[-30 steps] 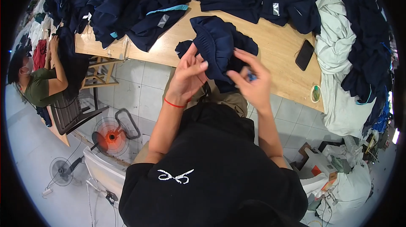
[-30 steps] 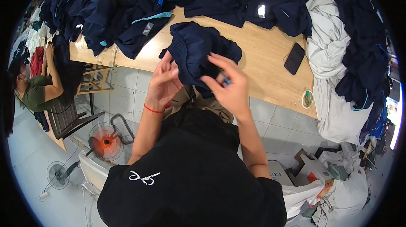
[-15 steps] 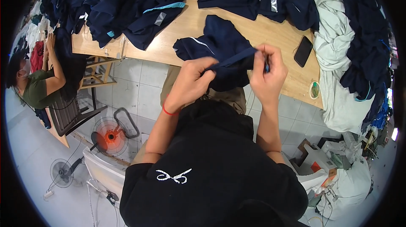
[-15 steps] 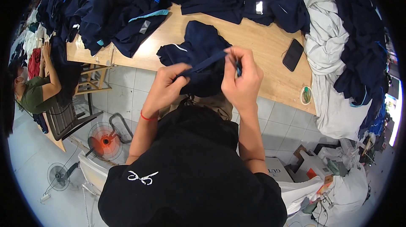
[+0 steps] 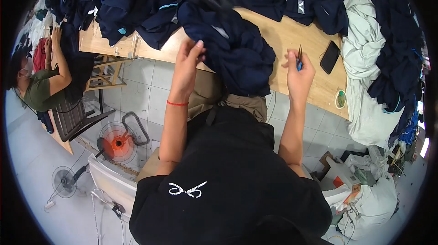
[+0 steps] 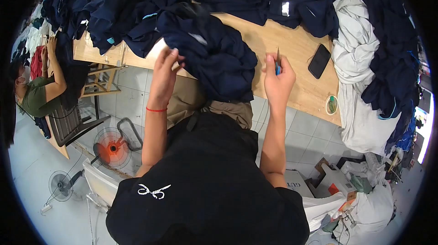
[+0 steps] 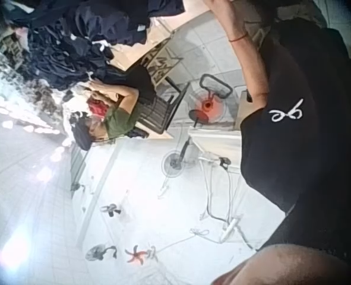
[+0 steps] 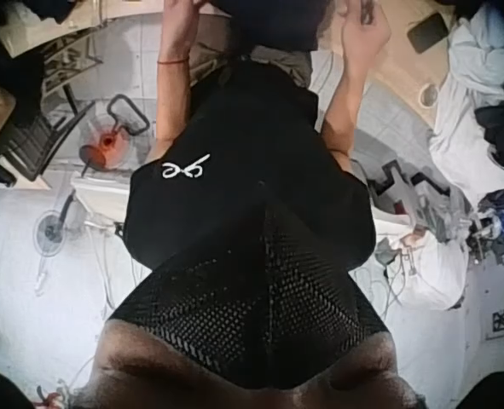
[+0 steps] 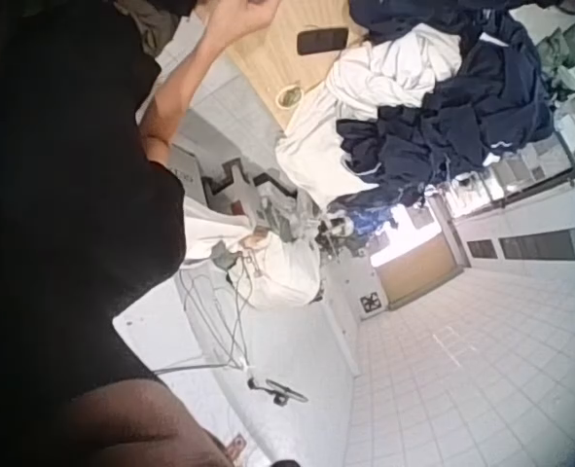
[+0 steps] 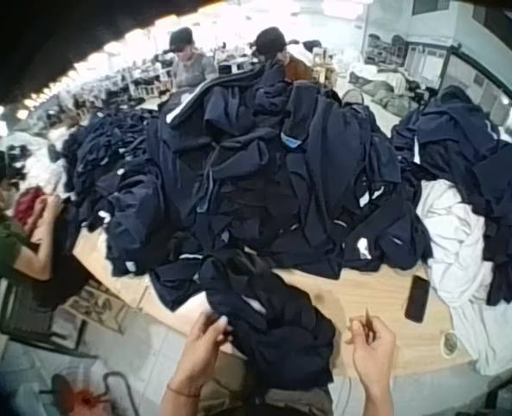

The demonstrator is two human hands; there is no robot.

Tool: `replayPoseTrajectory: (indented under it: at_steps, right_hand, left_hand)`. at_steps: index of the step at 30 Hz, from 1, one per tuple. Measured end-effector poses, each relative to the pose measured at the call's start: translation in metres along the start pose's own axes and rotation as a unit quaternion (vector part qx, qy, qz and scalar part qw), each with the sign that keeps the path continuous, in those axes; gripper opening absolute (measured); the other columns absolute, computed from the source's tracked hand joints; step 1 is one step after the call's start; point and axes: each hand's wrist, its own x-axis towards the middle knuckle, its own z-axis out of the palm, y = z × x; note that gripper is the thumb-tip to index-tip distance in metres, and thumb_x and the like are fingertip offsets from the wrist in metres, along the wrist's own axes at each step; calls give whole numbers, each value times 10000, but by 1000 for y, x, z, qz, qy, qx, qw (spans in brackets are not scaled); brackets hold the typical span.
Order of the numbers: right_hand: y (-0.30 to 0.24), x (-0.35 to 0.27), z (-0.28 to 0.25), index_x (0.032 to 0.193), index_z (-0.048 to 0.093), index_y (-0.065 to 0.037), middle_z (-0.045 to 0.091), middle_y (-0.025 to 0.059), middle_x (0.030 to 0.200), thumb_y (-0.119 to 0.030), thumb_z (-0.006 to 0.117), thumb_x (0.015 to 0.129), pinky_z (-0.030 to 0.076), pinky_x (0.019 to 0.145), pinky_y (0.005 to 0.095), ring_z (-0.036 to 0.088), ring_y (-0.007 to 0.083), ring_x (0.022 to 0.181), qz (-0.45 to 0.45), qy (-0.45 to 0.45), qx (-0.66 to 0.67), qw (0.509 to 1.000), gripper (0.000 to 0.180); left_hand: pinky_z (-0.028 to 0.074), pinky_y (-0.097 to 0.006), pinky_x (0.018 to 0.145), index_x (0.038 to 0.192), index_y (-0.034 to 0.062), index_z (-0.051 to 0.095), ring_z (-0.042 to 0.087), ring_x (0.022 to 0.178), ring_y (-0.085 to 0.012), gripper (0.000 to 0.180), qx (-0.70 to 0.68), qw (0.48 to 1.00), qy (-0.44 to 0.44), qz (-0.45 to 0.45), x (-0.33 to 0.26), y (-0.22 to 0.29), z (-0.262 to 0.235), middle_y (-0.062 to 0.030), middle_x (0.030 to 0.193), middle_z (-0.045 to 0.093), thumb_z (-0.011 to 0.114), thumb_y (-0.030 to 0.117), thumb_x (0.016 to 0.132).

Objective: The person is using a pair of thread snips to trim loose threads from dark blue athletic garments at a factory workstation.

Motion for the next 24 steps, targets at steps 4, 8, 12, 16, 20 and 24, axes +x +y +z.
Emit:
replayPoseTrajectory:
  at_steps: [4,8,12,16,20,24]
  right_hand:
    - [25,-22,-9,1124,742,48,731,56,969,-130,705,1055,557,691,261,647,92,760,66,-44,-28,996,195]
    - [18,-30,20,1180,730,46,729,59,1010,-115,717,1039,572,620,259,660,87,756,42,-49,21,998,214]
    - [37,-4,49,1225,707,35,722,59,1018,-133,756,1019,527,561,249,622,82,731,132,35,98,986,270]
    - [57,0,48,1091,757,16,710,28,933,-131,769,1003,490,630,267,584,97,704,33,80,63,994,171]
    - [32,-4,49,1020,773,11,712,34,893,-92,776,973,486,691,270,594,102,725,-67,-1,-59,996,113]
    - [30,-12,54,1018,772,14,702,51,867,-69,769,968,486,645,282,605,105,687,-17,-5,-33,999,97]
  left_hand:
    - [564,-270,819,1354,-28,596,684,922,-126,458,56,984,22,-166,-6,-55,-24,-63,1108,698,769,246,1031]
    - [584,-286,725,1272,-33,611,687,843,-130,455,34,986,73,-147,12,-73,-12,-73,1033,694,782,308,1026]
    - [557,-263,670,1241,-36,589,652,766,-111,461,59,980,177,-68,38,-65,-6,-52,942,631,804,299,1008]
    - [536,-238,631,1195,-2,640,650,766,-87,336,243,929,229,160,40,-60,-8,-34,961,647,818,191,984]
    - [593,-297,645,1050,22,802,718,771,-146,175,267,957,-31,109,26,-64,37,-64,988,742,815,176,968]
    - [600,-358,692,1050,24,807,759,791,-242,223,539,826,-84,145,53,-70,64,-148,1007,744,824,217,939]
